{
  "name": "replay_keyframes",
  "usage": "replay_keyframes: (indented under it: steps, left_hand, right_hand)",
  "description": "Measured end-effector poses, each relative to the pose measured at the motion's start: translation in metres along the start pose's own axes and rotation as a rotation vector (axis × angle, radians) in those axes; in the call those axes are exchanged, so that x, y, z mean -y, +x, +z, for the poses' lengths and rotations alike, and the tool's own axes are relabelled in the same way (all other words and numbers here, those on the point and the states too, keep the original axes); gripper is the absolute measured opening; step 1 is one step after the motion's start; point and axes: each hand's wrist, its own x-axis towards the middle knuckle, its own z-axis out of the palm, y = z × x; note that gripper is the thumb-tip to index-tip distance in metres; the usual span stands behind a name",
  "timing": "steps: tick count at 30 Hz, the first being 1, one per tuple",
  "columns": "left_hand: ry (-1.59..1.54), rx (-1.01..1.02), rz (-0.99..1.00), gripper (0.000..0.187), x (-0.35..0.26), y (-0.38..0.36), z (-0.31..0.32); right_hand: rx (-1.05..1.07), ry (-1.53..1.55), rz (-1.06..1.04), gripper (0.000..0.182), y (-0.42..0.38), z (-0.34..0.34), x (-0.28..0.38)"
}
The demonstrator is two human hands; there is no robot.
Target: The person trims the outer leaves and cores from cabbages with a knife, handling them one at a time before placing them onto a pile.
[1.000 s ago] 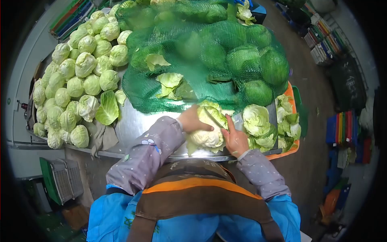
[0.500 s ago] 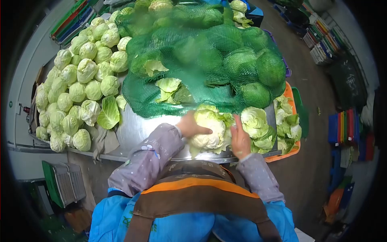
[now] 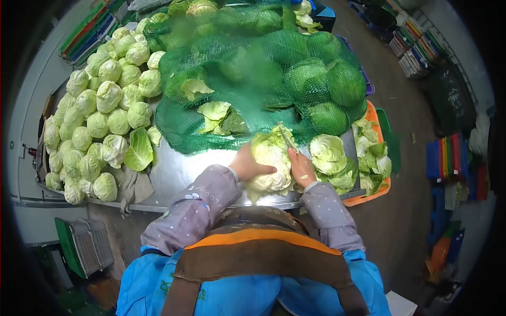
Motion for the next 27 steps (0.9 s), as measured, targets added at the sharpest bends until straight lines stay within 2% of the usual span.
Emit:
replay_keyframes:
  steps: [1, 3, 4, 5, 7, 8, 9, 11, 13, 16, 19, 21, 22, 23, 24, 25, 27]
  left_hand:
    - [-0.081, 0.021, 0.025, 0.106, 0.005, 0.0, 0.001]
    - [-0.015, -0.038, -0.025, 0.111, 0.019, 0.002, 0.01]
    - [-0.023, -0.081, 0.034, 0.111, 0.02, -0.001, 0.012]
    - [-0.029, -0.121, 0.09, 0.111, 0.022, -0.005, 0.013]
    - [-0.071, -0.122, 0.098, 0.106, 0.033, -0.009, 0.018]
    - [-0.113, -0.097, 0.108, 0.109, 0.038, -0.012, 0.019]
    - [-0.154, -0.075, 0.117, 0.112, 0.038, -0.016, 0.018]
    - [-0.142, -0.096, 0.125, 0.109, 0.039, -0.024, 0.02]
    - [-0.24, -0.171, 0.069, 0.1, 0.033, -0.033, 0.021]
    - [-0.18, -0.215, 0.075, 0.098, 0.046, -0.04, 0.033]
    - [-0.092, -0.303, 0.199, 0.1, 0.047, -0.07, 0.037]
    - [-0.278, -0.199, -0.044, 0.101, 0.036, -0.088, 0.024]
    - [-0.263, -0.205, -0.04, 0.101, 0.03, -0.09, 0.018]
    - [0.029, -0.284, 0.05, 0.099, 0.023, -0.089, 0.013]
    - [0.31, -0.36, 0.136, 0.097, 0.016, -0.087, 0.012]
    - [0.299, -0.37, 0.135, 0.097, 0.004, -0.079, 0.011]
    - [0.451, -0.146, 0.362, 0.096, -0.015, -0.059, 0.004]
  right_hand:
    - [-0.003, 0.002, -0.003, 0.056, -0.005, -0.004, 0.006]
    - [-0.188, -0.011, -0.211, 0.058, -0.008, -0.007, 0.012]
    - [-0.247, -0.014, -0.231, 0.062, 0.002, -0.004, 0.008]
    - [-0.234, -0.012, -0.229, 0.062, 0.008, -0.004, 0.007]
    - [-0.113, 0.223, -0.186, 0.061, 0.015, -0.004, 0.006]
    - [-0.107, 0.381, -0.184, 0.061, 0.025, 0.008, -0.008]
    - [-0.096, 0.381, -0.185, 0.061, 0.031, 0.014, -0.01]
    - [-0.062, 0.552, -0.19, 0.057, 0.041, 0.027, -0.012]
    - [-0.034, 0.434, -0.239, 0.057, 0.047, 0.02, 0.008]
    - [-0.032, -0.237, -0.18, 0.052, 0.073, 0.021, 0.028]
    - [-0.175, -0.276, -0.146, 0.056, 0.094, 0.036, 0.029]
    - [-0.164, -0.27, -0.086, 0.062, 0.1, 0.036, 0.028]
    - [-0.205, -0.193, -0.164, 0.064, 0.101, 0.034, 0.028]
    - [-0.249, -0.122, -0.24, 0.067, 0.102, 0.033, 0.028]
    - [-0.202, -0.045, -0.228, 0.065, 0.084, 0.023, 0.037]
    - [-0.196, 0.039, -0.225, 0.062, 0.059, 0.007, 0.046]
    - [-0.169, 0.15, -0.261, 0.054, 0.018, -0.006, 0.03]
